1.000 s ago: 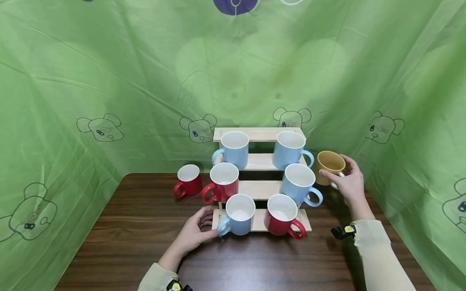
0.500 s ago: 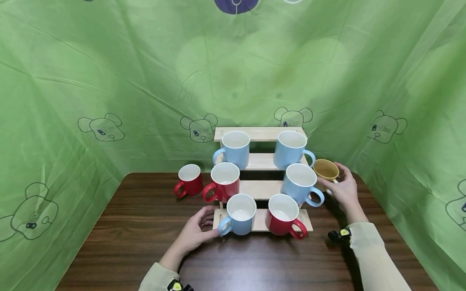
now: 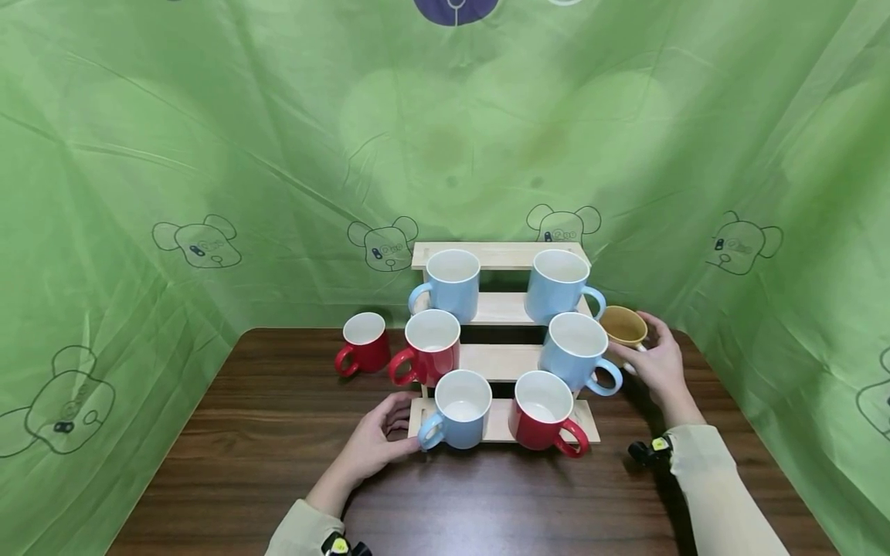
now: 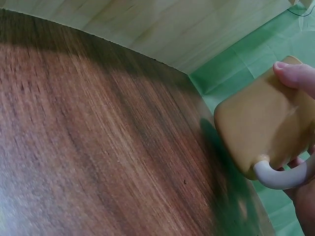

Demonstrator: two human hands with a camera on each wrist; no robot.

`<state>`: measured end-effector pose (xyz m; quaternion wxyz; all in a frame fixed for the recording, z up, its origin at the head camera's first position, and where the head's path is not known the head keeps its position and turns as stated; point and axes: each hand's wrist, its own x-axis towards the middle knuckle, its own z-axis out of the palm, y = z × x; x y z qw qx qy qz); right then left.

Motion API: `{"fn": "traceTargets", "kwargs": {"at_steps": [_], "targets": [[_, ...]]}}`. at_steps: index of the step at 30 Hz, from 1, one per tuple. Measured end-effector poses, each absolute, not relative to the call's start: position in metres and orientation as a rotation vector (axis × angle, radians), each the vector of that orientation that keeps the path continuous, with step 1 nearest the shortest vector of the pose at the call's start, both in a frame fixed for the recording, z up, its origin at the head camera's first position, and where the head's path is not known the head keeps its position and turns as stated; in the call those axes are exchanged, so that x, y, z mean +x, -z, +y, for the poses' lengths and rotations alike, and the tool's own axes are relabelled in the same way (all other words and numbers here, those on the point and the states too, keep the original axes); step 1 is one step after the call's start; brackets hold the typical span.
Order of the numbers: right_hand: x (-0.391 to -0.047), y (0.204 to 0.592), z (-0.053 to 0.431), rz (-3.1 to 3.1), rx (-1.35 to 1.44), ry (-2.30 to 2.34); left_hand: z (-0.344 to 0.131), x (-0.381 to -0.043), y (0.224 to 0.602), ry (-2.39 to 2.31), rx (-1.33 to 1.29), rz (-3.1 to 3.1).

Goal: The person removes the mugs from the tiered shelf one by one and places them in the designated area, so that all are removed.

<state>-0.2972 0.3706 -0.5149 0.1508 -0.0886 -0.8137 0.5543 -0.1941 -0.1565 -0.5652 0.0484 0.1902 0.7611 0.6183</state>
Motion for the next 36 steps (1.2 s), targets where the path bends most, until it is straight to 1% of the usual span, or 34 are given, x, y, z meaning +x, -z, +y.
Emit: {"fn": "traceTargets", "kwargs": {"at_steps": [28, 36], "targets": [[-0.298, 0.527, 0.379, -2.477, -0.192, -1.539, -0.157, -0.194, 0.567, -1.918, 0.613, 2.306], [-0.299, 0.528, 0.380, -2.510, -0.169, -1.502, -0.156, -0.193, 0.564, -1.903, 0.562, 2.295]]}}
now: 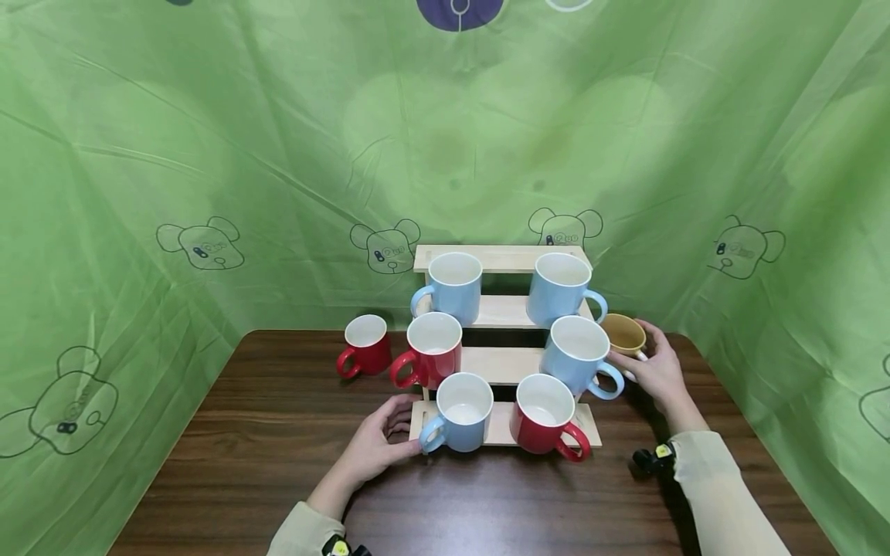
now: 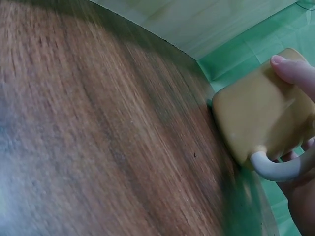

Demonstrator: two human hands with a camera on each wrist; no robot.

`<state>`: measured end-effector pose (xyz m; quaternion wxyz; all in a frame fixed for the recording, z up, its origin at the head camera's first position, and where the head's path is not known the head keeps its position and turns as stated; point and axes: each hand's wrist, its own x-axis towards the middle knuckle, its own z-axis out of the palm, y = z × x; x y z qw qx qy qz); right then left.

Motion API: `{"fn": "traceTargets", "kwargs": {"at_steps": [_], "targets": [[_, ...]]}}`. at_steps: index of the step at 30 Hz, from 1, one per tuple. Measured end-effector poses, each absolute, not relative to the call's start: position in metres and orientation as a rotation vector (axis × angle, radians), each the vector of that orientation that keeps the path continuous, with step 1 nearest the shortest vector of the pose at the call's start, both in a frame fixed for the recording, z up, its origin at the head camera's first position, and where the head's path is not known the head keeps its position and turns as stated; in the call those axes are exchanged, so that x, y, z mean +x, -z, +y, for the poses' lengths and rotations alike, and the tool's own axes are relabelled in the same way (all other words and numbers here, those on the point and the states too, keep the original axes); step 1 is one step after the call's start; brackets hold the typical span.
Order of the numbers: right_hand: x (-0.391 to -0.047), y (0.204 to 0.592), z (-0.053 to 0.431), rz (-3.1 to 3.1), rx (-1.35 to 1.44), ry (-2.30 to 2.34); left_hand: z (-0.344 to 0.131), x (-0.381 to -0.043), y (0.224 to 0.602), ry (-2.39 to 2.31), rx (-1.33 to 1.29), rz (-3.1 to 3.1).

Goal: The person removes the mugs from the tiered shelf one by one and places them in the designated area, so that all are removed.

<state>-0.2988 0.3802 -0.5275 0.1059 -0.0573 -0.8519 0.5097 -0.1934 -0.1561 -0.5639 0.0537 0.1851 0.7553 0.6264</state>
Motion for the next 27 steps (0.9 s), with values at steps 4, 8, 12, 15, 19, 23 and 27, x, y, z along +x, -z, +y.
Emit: {"fn": "traceTargets", "kwargs": {"at_steps": [4, 8, 12, 15, 19, 23, 27], "targets": [[-0.299, 0.525, 0.381, -2.531, -0.146, -1.476, -0.156, -0.194, 0.563, -1.898, 0.580, 2.300], [-0.299, 0.521, 0.382, -2.582, -0.118, -1.412, -0.156, -0.194, 0.563, -1.898, 0.569, 2.302], [-0.296, 0.514, 0.383, -2.637, -0.097, -1.332, -0.156, -0.194, 0.563, -1.903, 0.583, 2.298], [-0.294, 0.503, 0.382, -2.632, -0.065, -1.327, -0.156, -0.193, 0.563, -1.909, 0.591, 2.290], [-0.293, 0.482, 0.381, -2.598, -0.017, -1.357, -0.156, -0.193, 0.565, -1.917, 0.588, 2.281], [-0.293, 0.457, 0.380, -2.594, 0.055, -1.330, -0.157, -0.194, 0.566, -1.924, 0.604, 2.283], [-0.295, 0.435, 0.381, -2.630, 0.126, -1.292, -0.157, -0.194, 0.567, -1.925, 0.605, 2.281]]}}
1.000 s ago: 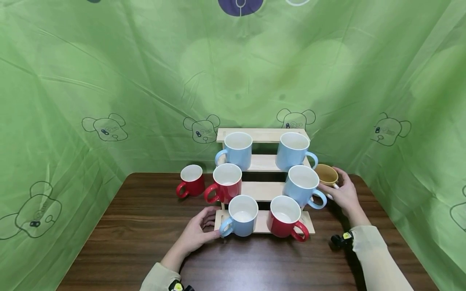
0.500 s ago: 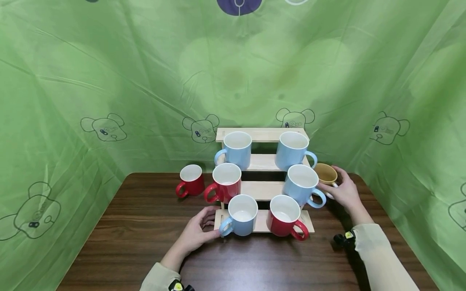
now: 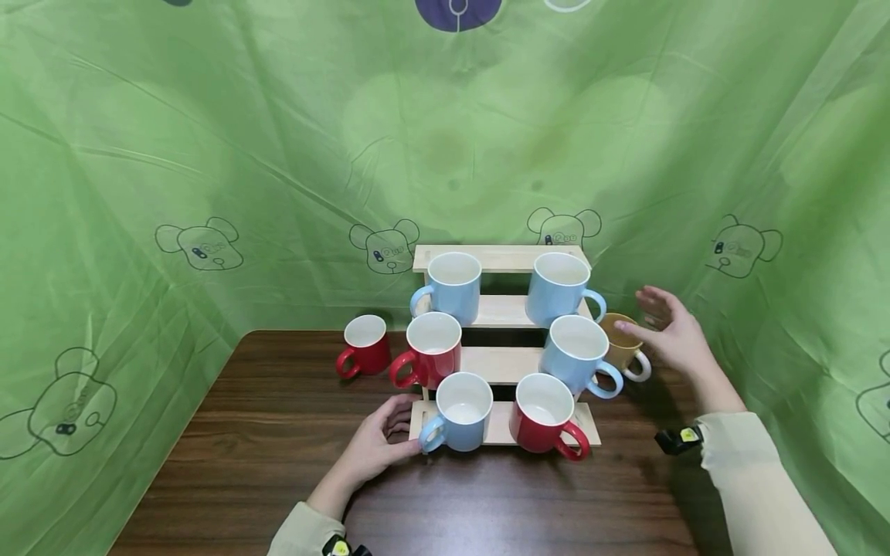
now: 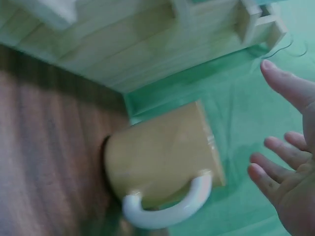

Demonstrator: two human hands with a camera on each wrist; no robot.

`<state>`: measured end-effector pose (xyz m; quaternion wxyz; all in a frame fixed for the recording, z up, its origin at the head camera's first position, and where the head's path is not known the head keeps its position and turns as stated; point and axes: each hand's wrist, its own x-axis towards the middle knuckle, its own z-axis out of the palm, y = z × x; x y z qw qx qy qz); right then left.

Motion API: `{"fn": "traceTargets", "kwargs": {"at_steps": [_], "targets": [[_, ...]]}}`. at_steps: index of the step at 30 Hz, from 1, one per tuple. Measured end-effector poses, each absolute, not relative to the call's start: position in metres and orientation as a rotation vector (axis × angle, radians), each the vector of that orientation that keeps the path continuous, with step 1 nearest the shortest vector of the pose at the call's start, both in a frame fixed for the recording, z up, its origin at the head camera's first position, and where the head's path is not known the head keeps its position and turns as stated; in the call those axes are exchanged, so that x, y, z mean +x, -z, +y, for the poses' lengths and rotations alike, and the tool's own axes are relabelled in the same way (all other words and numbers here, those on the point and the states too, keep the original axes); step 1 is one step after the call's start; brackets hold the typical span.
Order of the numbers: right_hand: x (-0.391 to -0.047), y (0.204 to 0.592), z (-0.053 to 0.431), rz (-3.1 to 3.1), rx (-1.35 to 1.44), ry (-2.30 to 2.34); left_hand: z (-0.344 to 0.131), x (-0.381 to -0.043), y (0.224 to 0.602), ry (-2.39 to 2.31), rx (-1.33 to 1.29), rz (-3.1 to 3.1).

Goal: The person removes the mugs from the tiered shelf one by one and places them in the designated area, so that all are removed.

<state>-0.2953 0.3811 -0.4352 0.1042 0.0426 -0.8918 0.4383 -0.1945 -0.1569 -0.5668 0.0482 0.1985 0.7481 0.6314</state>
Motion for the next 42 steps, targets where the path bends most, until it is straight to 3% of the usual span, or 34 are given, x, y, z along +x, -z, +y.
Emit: {"fn": "traceTargets", "kwargs": {"at_steps": [26, 42], "targets": [[-0.280, 0.359, 0.341, -2.527, 0.271, -1.266, -0.157, -0.194, 0.567, -1.906, 0.581, 2.295], [-0.276, 0.342, 0.301, -2.532, 0.388, -1.303, -0.157, -0.194, 0.568, -1.905, 0.618, 2.306]]}}
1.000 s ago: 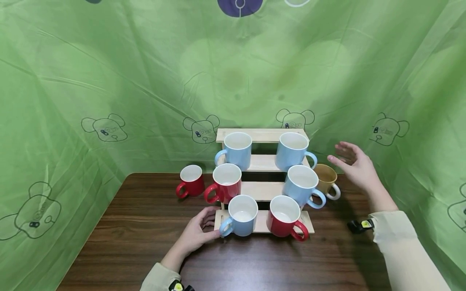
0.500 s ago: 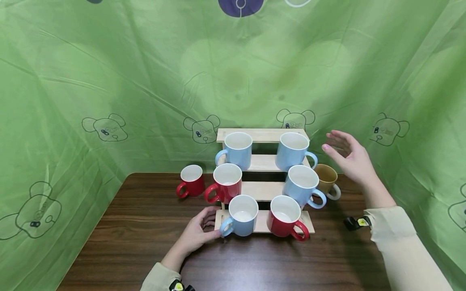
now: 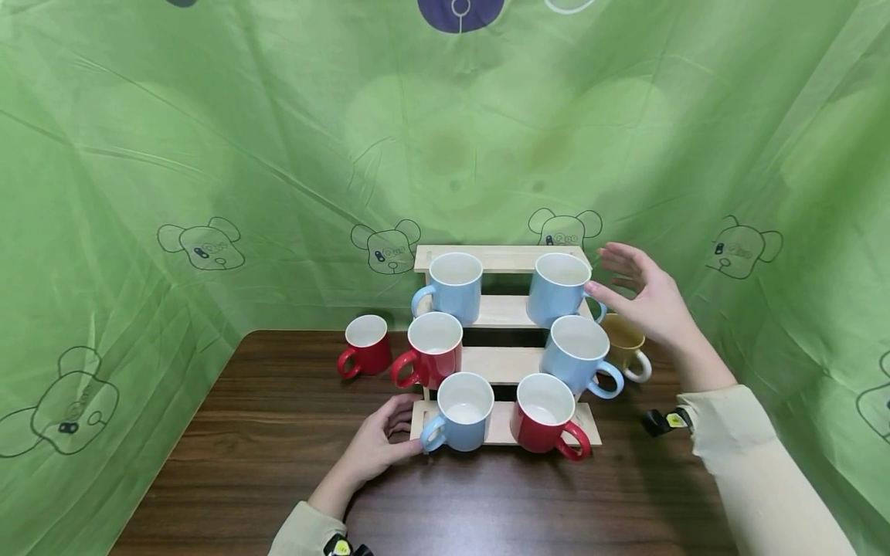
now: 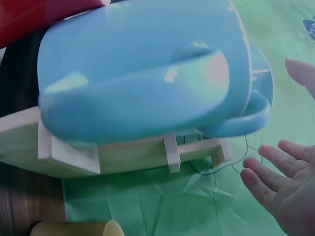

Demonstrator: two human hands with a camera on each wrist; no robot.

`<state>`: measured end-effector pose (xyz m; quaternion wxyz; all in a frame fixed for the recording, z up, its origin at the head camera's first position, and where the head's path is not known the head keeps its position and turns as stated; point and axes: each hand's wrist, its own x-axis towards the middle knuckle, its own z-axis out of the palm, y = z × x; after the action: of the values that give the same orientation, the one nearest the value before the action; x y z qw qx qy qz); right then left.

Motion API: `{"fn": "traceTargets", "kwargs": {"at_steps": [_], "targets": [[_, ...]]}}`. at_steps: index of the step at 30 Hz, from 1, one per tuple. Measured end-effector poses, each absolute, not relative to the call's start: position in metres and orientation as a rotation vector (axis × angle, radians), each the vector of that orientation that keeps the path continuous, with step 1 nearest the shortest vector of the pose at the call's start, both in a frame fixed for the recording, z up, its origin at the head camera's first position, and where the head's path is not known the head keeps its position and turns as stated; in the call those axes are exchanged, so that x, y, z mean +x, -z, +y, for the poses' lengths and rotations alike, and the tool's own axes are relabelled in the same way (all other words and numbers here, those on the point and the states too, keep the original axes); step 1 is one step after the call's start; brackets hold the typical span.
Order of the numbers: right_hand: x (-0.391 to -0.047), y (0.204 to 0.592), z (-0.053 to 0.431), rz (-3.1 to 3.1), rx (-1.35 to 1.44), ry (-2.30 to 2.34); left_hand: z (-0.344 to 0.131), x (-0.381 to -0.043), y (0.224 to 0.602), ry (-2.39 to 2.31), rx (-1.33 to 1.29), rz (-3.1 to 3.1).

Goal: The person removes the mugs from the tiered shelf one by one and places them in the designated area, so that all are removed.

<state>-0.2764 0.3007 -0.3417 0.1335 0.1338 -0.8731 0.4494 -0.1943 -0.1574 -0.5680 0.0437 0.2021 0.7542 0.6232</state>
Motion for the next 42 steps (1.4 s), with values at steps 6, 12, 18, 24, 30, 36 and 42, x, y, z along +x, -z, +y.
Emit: {"fn": "traceTargets", "kwargs": {"at_steps": [6, 12, 18, 24, 30, 36, 42], "targets": [[-0.277, 0.342, 0.290, -2.541, 0.405, -1.315, -0.157, -0.194, 0.567, -1.896, 0.595, 2.304], [-0.277, 0.343, 0.283, -2.549, 0.420, -1.316, -0.156, -0.195, 0.571, -1.934, 0.642, 2.283], [-0.280, 0.346, 0.280, -2.573, 0.423, -1.307, -0.156, -0.196, 0.571, -1.937, 0.643, 2.284], [-0.283, 0.347, 0.275, -2.587, 0.418, -1.288, -0.156, -0.195, 0.569, -1.922, 0.612, 2.292], [-0.286, 0.346, 0.270, -2.605, 0.410, -1.284, -0.156, -0.195, 0.569, -1.909, 0.606, 2.303], [-0.288, 0.348, 0.268, -2.635, 0.391, -1.282, -0.156, -0.194, 0.569, -1.911, 0.618, 2.293], [-0.292, 0.350, 0.267, -2.666, 0.356, -1.212, -0.156, -0.194, 0.568, -1.916, 0.622, 2.282]]}}
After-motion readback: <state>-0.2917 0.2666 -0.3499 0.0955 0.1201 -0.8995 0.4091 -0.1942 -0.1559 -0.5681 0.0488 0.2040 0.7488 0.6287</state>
